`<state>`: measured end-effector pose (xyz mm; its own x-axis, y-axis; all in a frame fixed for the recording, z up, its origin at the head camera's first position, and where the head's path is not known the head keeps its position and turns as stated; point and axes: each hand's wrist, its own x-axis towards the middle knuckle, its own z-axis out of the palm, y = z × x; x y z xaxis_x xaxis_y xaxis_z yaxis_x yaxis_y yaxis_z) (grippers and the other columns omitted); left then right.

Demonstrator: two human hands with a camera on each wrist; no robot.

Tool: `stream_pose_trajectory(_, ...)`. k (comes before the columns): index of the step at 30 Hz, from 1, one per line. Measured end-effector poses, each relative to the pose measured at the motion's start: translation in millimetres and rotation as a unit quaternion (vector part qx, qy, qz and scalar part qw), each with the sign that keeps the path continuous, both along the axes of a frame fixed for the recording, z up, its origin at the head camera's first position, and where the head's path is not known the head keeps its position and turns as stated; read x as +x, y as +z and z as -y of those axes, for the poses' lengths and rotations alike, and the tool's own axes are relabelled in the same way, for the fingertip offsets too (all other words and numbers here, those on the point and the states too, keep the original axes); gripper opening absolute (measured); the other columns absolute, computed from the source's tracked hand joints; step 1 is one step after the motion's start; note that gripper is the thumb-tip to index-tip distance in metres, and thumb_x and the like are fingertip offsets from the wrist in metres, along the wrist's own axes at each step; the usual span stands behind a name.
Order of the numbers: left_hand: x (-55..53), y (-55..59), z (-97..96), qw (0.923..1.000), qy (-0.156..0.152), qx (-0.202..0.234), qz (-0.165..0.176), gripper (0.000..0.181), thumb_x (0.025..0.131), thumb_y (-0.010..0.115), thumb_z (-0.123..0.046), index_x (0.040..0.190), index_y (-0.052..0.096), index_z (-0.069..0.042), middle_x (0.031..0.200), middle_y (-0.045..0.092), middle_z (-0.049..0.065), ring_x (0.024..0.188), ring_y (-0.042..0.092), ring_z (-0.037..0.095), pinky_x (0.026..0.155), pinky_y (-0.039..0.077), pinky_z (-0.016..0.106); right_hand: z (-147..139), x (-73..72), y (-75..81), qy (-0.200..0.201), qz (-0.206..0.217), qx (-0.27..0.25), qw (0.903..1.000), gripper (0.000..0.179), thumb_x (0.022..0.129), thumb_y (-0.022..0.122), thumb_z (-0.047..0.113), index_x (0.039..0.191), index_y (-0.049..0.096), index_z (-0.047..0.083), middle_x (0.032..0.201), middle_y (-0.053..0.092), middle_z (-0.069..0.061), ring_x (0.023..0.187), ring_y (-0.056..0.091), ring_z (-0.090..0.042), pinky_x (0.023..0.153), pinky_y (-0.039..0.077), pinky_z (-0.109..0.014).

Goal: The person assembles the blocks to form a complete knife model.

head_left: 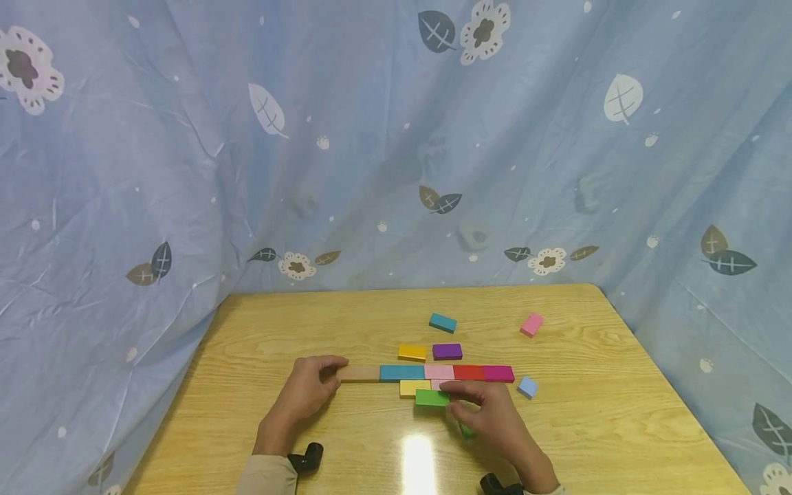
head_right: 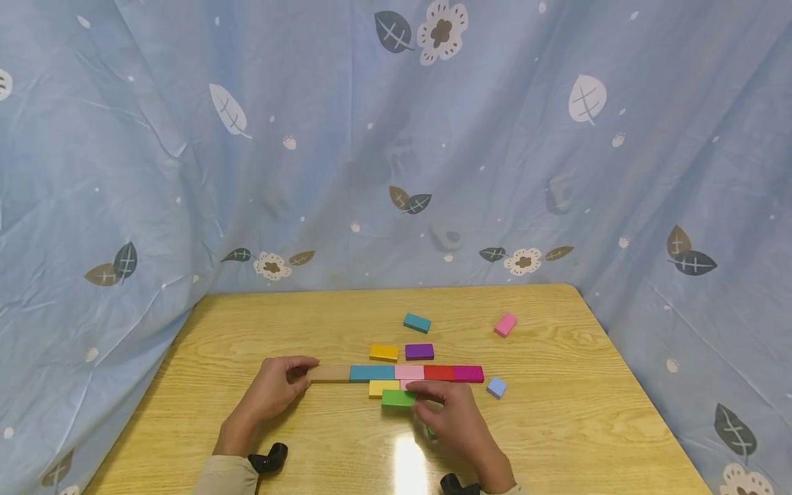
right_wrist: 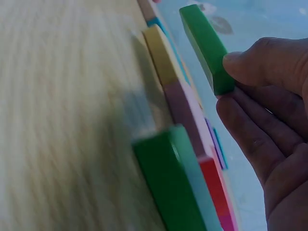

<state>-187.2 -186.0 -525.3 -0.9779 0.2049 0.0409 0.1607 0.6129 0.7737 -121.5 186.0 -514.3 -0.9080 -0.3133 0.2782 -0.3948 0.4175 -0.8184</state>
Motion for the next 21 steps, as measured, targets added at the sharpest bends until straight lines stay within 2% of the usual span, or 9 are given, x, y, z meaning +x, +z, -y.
stream_pose_trajectory(3, 0.4, -0.1, -0.6, 1.0000, 0.004, 0.004, 0.008, 0.039, 0.094, 0.078, 0.008, 0.129, 0.081, -0.010, 0.129, 0.080, 0.007, 0.124, 0.075, 0.029, 0.104, 0.064, 0.045, 9, 1.1, -1.9, 0.000, 0.001, 0.015, 0.9999, 0.026, 0.094, 0.082, 0.000, 0.119, 0.084, 0.006, 0.115, 0.084, -0.006, 0.109, 0.079, -0.015, 0.093, 0.067, -0.028)
stream_pose_trajectory(8, 0.4, -0.5, -0.8, 1.0000, 0.003, 0.000, 0.007, 0.040, 0.094, 0.078, 0.008, 0.129, 0.081, -0.010, 0.127, 0.080, 0.006, 0.120, 0.076, 0.027, 0.101, 0.065, 0.044, 21, 3.6, -6.1, -0.008, -0.007, 0.070, 0.9975, 0.026, 0.093, 0.084, 0.003, 0.116, 0.086, 0.015, 0.111, 0.084, 0.002, 0.108, 0.079, -0.014, 0.093, 0.067, -0.029)
stream_pose_trajectory(14, -0.5, -0.9, -0.8, 1.0000, 0.006, -0.001, 0.008, 0.040, 0.094, 0.078, 0.008, 0.129, 0.081, -0.011, 0.127, 0.080, 0.005, 0.121, 0.076, 0.027, 0.103, 0.064, 0.045, 27, 6.7, -11.2, -0.001, 0.031, 0.085, 0.9959, 0.026, 0.094, 0.083, 0.005, 0.118, 0.085, 0.015, 0.115, 0.084, 0.003, 0.111, 0.077, -0.013, 0.096, 0.066, -0.029)
stream_pose_trajectory(16, -0.6, -0.7, -1.0, 0.9999, 0.008, -0.004, 0.005, 0.039, 0.094, 0.078, 0.008, 0.128, 0.081, -0.012, 0.126, 0.080, 0.005, 0.120, 0.076, 0.027, 0.102, 0.065, 0.045, 28, 7.0, -13.0, 0.004, 0.032, 0.088, 0.9956, 0.027, 0.094, 0.083, 0.003, 0.118, 0.085, 0.014, 0.116, 0.084, 0.003, 0.112, 0.077, -0.012, 0.097, 0.066, -0.030)
stream_pose_trajectory(21, -0.4, -0.7, -1.1, 0.9999, 0.008, -0.010, -0.002, 0.039, 0.094, 0.079, 0.008, 0.127, 0.082, -0.012, 0.125, 0.081, 0.004, 0.118, 0.076, 0.026, 0.100, 0.065, 0.044, 31, 8.3, -12.8, 0.006, -0.014, 0.115, 0.9933, 0.029, 0.091, 0.085, 0.003, 0.118, 0.084, 0.015, 0.116, 0.084, 0.004, 0.112, 0.078, -0.014, 0.098, 0.067, -0.036)
